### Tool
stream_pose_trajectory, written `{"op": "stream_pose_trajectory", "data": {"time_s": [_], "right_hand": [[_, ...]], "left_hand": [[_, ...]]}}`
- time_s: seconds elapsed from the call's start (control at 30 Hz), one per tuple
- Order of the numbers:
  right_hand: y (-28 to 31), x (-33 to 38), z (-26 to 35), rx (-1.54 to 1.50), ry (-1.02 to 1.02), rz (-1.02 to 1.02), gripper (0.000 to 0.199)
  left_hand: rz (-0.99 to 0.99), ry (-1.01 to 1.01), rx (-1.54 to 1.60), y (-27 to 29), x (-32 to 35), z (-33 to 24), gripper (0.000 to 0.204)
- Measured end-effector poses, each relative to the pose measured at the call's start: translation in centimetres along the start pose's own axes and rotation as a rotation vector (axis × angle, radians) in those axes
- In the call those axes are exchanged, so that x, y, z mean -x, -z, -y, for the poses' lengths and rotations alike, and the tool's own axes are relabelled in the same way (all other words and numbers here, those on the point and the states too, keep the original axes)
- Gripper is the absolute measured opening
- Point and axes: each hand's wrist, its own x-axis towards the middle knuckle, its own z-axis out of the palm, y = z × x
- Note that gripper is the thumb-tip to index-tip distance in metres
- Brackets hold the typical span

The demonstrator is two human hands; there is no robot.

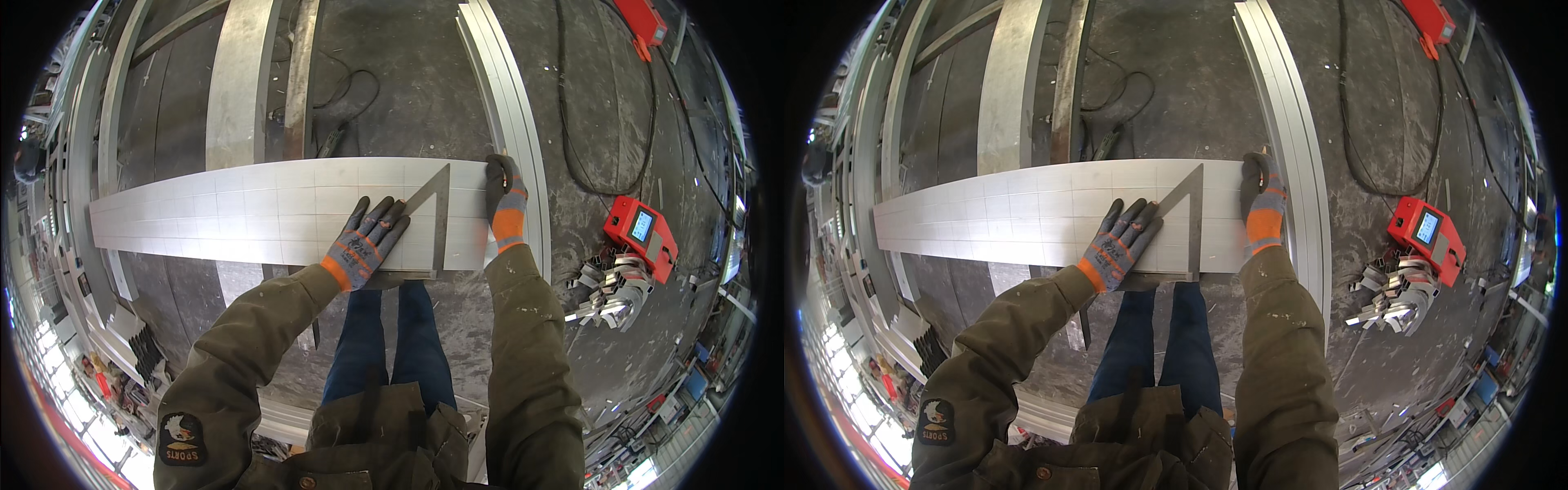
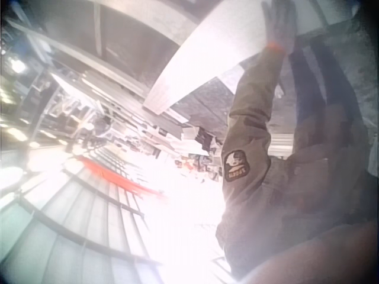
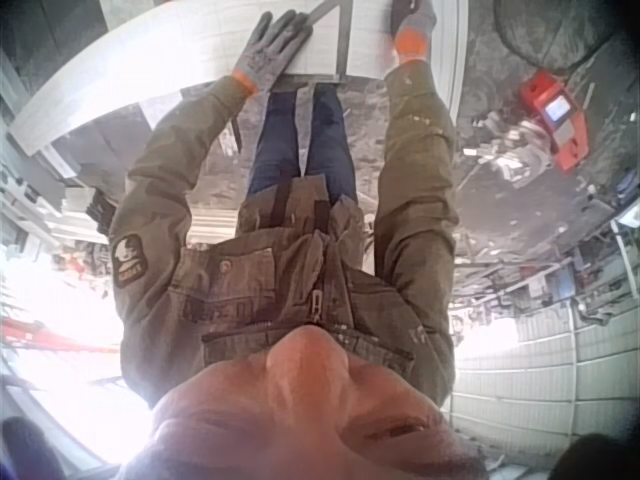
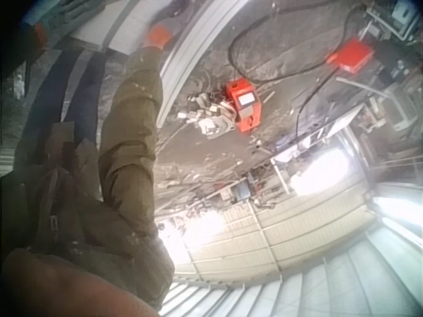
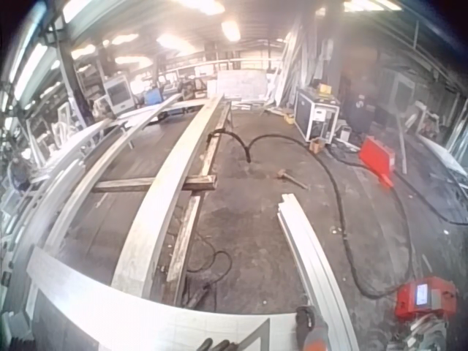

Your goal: The person uses a set square and a pencil to mark straight lines on a long white metal profile. They repeatedly reposition the set square along the profile and draw lines, then lift and reposition the profile to continue marking additional lines.

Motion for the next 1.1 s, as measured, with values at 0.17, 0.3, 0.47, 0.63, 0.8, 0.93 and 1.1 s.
{"op": "stream_pose_trajectory", "data": {"time_s": [0.17, 0.3, 0.47, 0.63, 0.8, 0.93, 1.1], "right_hand": [[0.2, -0.1, -0.3, -0.064, -0.063, 0.018, 0.023], [0.3, 0.1, 0.1, 0.009, -0.064, 0.011, 0.024], [1.3, 1.3, 3.0, -0.115, -0.097, 0.036, 0.024], [4.9, 6.1, 4.9, 0.287, 0.306, -0.140, 0.024], [9.5, 12.1, 2.3, 0.090, 0.090, -0.291, 0.019], [12.7, 18.6, -0.6, 0.215, -0.064, -0.251, 0.021], [13.1, 25.1, -4.9, 0.058, -0.253, -0.211, 0.027]], "left_hand": [[0.003, 0.004, 0.017, 0.1, 0.0, 0.0, 0.111], [0.005, -0.012, -0.014, -0.1, 0.2, 0.0, 0.101], [-0.091, -0.058, 0.046, -1.0, 1.5, -1.2, 0.066], [-0.119, -0.001, 0.063, -1.8, 3.1, -3.6, 0.034], [-0.164, 0.093, 0.155, -2.0, 3.1, -4.5, 0.027], [-0.114, 0.094, 0.132, -1.9, 3.0, -4.5, 0.030], [-0.072, 0.092, 0.089, -1.9, 3.0, -4.4, 0.031]]}}
